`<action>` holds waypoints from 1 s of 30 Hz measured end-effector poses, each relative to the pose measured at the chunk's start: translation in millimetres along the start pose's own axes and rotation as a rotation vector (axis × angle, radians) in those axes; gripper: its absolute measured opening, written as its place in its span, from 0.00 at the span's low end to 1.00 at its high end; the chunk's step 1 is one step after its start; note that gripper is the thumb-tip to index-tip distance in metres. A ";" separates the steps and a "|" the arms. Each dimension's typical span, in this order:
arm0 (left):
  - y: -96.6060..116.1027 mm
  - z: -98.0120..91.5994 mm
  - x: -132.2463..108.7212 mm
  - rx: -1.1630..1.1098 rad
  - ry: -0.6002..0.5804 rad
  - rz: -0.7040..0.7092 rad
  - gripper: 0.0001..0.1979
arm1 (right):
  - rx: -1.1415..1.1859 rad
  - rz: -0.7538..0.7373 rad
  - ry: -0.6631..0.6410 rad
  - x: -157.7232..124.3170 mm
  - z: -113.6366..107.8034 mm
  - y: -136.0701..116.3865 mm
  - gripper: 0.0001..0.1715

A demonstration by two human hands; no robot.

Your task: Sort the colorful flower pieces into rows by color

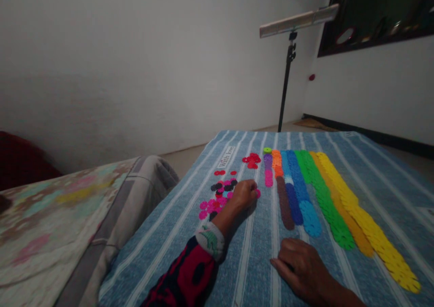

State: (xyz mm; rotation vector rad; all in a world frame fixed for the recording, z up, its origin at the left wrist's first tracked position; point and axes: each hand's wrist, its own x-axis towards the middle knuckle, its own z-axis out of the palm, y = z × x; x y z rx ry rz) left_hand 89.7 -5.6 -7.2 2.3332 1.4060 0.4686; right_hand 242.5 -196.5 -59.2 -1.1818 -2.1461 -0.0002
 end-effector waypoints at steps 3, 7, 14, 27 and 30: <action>7.9 11.6 15.3 -0.072 0.027 -0.033 0.04 | 0.015 0.013 -0.007 -1.6 1.3 1.3 0.19; 19.3 23.7 30.6 -0.138 0.086 -0.051 0.05 | 0.033 0.021 -0.004 -1.7 1.8 2.1 0.19; 27.7 34.8 43.1 -0.163 0.124 -0.069 0.08 | 0.024 0.004 0.044 2.8 -1.5 -1.3 0.19; 33.8 30.1 24.2 0.023 0.107 -0.150 0.15 | 0.017 -0.006 0.032 -1.0 2.6 1.9 0.19; 36.6 34.7 21.2 0.057 0.088 -0.145 0.16 | 0.012 -0.002 0.018 -1.0 2.0 1.4 0.19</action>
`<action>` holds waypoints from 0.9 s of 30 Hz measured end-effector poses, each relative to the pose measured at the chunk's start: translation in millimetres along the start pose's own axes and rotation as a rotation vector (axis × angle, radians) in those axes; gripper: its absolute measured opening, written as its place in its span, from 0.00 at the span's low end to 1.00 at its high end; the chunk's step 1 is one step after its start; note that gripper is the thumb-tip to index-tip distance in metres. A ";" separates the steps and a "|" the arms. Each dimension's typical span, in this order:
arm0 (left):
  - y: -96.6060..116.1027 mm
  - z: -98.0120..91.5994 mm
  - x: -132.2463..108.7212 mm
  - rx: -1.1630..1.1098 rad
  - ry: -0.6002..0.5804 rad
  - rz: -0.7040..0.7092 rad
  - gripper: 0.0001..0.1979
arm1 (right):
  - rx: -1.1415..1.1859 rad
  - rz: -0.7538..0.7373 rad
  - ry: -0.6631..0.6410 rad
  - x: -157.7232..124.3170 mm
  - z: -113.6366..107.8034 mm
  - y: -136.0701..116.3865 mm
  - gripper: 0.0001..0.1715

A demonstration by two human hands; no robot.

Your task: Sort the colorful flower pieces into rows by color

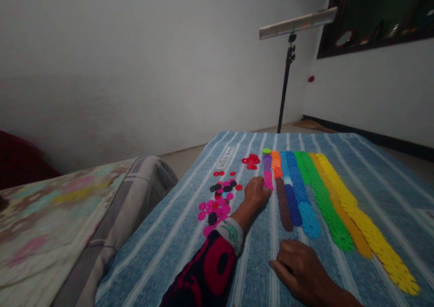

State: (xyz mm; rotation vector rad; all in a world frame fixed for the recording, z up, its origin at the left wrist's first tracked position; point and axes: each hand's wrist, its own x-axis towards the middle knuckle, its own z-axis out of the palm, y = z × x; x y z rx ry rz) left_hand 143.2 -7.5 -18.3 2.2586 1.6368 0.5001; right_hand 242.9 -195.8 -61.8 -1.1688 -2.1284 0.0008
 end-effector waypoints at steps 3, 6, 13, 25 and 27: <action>5.2 2.0 -2.3 0.050 -0.018 -0.009 0.16 | 0.000 0.005 -0.012 -0.6 0.4 0.1 0.19; 11.4 1.4 -4.5 0.083 -0.025 -0.027 0.17 | -0.014 -0.002 -0.013 -1.0 0.6 0.6 0.19; 22.3 1.9 -7.8 0.105 0.001 -0.031 0.18 | -0.020 -0.013 -0.025 1.7 -4.2 -1.4 0.20; 18.0 7.0 -7.1 0.090 -0.015 0.013 0.15 | -0.026 -0.008 -0.008 0.6 -1.9 -2.4 0.19; 16.4 9.0 -6.6 0.078 -0.004 0.029 0.15 | -0.029 -0.011 -0.005 -0.2 -1.0 -1.7 0.20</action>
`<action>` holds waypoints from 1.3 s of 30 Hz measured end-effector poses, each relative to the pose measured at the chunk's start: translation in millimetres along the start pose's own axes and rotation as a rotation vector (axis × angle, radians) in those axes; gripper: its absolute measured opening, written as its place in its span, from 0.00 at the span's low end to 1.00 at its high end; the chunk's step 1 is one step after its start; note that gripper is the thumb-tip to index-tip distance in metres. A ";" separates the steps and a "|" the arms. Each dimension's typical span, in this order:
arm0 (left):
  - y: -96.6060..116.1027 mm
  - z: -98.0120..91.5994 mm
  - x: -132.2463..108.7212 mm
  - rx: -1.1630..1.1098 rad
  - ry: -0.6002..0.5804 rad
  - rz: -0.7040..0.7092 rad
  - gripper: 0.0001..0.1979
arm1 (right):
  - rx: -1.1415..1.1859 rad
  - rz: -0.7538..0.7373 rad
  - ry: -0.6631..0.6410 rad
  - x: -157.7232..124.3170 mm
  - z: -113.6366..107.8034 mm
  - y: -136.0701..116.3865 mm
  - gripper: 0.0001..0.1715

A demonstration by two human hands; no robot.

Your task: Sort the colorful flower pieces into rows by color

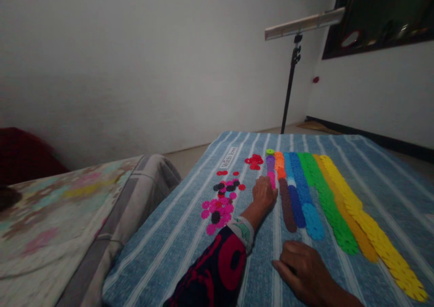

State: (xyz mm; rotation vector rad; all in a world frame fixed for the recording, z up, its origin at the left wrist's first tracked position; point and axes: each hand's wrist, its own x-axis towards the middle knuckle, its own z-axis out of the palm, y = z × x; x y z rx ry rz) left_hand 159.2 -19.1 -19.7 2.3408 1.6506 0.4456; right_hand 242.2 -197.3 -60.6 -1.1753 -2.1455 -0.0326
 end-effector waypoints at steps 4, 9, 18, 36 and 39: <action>-2.2 3.2 -0.8 -0.017 0.010 0.009 0.16 | 0.009 -0.009 0.010 0.0 -0.5 0.4 0.23; -8.9 -4.8 -5.3 -0.030 0.036 0.004 0.19 | -0.004 -0.052 0.044 3.3 -4.3 -1.5 0.26; -103.2 -81.6 -4.6 0.136 0.016 -0.217 0.13 | -0.021 -0.059 0.041 0.4 -1.7 1.0 0.25; -168.6 -97.2 -18.5 0.290 0.037 -0.300 0.16 | -0.008 -0.073 0.052 -0.1 -2.4 2.3 0.23; -159.8 -96.5 -22.4 0.298 0.070 -0.261 0.15 | -0.026 -0.079 0.041 0.5 -3.0 2.1 0.24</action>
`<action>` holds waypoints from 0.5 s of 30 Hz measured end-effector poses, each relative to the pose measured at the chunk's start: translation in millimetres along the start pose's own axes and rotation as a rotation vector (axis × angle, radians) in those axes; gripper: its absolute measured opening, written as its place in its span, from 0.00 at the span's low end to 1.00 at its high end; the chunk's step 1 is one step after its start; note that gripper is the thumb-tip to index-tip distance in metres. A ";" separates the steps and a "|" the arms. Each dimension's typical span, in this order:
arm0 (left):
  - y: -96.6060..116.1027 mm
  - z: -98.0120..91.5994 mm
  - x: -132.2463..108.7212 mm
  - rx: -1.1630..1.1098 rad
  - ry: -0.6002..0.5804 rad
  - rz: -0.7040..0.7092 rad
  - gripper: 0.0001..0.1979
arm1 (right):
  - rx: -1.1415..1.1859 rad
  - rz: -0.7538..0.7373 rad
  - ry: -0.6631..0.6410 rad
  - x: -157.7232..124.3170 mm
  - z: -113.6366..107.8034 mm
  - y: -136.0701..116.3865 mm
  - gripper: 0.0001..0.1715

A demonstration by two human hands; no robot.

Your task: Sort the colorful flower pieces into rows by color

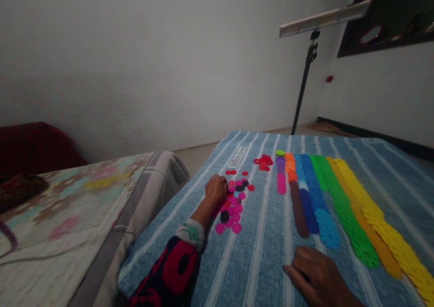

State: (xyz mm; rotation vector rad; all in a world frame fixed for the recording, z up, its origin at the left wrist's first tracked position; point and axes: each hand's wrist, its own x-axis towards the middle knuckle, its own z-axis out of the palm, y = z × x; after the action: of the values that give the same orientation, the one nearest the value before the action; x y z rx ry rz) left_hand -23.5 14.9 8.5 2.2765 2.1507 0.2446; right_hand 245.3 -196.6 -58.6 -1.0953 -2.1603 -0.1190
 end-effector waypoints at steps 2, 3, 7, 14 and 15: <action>5.5 -1.6 -2.8 -0.018 -0.013 0.026 0.14 | -0.010 0.001 0.004 0.6 -0.1 -0.2 0.25; 8.0 -2.3 -3.7 -0.026 -0.034 0.032 0.14 | -0.013 0.000 0.009 0.8 -0.1 -0.2 0.25; 14.2 -4.1 -4.9 -0.023 -0.127 0.035 0.15 | -0.013 -0.004 0.005 1.1 -0.2 -0.5 0.26; 12.7 -0.9 -3.7 -0.073 -0.133 0.013 0.10 | -0.005 0.002 -0.006 -0.4 0.0 -0.4 0.25; 12.2 0.2 -3.5 -0.083 -0.128 0.009 0.09 | -0.005 0.004 -0.005 -0.6 0.3 -0.4 0.25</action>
State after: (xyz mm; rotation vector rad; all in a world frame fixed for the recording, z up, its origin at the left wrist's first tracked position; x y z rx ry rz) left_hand -11.6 10.7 9.2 2.1934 2.0296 0.1794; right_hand 245.0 -197.1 -59.1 -1.1037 -2.1637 -0.1206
